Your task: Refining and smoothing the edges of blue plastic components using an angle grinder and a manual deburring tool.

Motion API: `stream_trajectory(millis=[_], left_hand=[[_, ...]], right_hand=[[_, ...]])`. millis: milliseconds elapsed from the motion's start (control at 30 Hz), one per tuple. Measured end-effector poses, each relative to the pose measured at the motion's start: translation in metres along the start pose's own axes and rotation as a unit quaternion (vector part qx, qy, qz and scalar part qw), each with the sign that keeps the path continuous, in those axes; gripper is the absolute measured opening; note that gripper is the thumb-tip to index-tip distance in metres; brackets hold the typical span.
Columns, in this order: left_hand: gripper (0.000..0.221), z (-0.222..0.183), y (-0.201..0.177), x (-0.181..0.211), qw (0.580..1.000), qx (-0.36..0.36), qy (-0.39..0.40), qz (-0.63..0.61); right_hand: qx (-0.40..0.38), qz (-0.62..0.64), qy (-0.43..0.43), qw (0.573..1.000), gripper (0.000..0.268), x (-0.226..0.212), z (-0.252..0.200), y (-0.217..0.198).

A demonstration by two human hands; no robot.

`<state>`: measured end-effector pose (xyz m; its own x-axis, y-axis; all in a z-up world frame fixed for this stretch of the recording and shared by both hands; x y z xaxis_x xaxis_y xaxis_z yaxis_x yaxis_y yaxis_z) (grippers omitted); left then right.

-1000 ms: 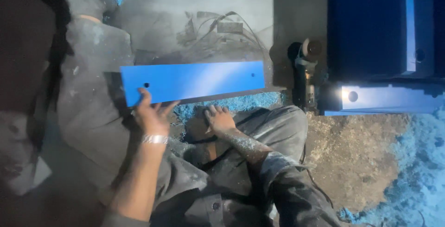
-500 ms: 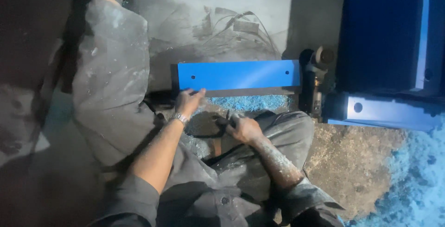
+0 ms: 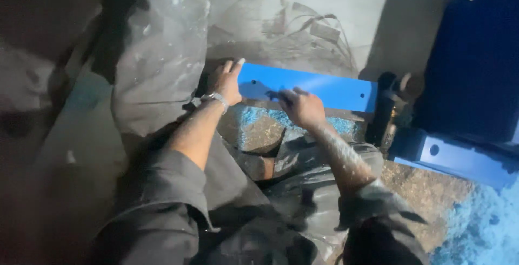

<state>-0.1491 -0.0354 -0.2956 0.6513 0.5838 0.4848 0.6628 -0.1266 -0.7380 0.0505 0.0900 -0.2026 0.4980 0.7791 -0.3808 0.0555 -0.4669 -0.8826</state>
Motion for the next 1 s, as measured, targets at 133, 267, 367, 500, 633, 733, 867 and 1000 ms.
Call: stream_trajectory(millis=[133,267,367,500,633,733,867,1000], left_hand=[[0.111,0.013,0.014,-0.009,0.998,0.044,0.017,0.031],[0.119,0.021,0.023,-0.013,0.999,0.005,-0.037,0.025],[0.124,0.021,0.025,-0.012,0.999,0.029,-0.030,0.028],[0.121,0.009,0.009,0.000,0.999,0.039,-0.007,0.019],[0.115,-0.001,-0.003,0.007,0.999,0.039,-0.017,-0.017],[0.111,0.005,0.011,0.002,0.998,0.052,-0.011,-0.016],[0.100,0.005,0.010,0.005,0.998,0.058,-0.027,-0.004],[0.111,0.001,0.000,0.008,0.998,0.051,-0.024,-0.009]], right_hand=[[-0.044,-0.023,-0.045,0.998,0.022,-0.015,0.049,0.000],[-0.095,-0.108,-0.057,0.988,0.026,-0.032,0.078,0.009],[-0.121,-0.153,-0.077,0.978,0.027,-0.035,0.089,0.019],[-0.145,-0.168,-0.088,0.971,0.021,-0.043,0.095,0.026],[-0.148,-0.167,-0.107,0.969,0.020,-0.046,0.105,0.031],[-0.178,-0.229,-0.121,0.949,0.019,-0.050,0.116,0.035],[-0.224,-0.278,-0.066,0.932,0.023,-0.057,0.130,0.027],[-0.249,-0.249,0.026,0.936,0.031,-0.052,0.127,0.012]])
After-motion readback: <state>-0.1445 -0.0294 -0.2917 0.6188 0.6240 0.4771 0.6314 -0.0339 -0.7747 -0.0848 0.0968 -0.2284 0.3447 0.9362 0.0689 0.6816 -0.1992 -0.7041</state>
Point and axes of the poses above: each hand's wrist, its own z-axis towards the middle knuckle, its own y-axis out of the palm, x = y × z, the point moved 4 cm from there along z, towards the middle knuckle, and after that the axes turned 7 degrees about -x, right-handed, at the moved point
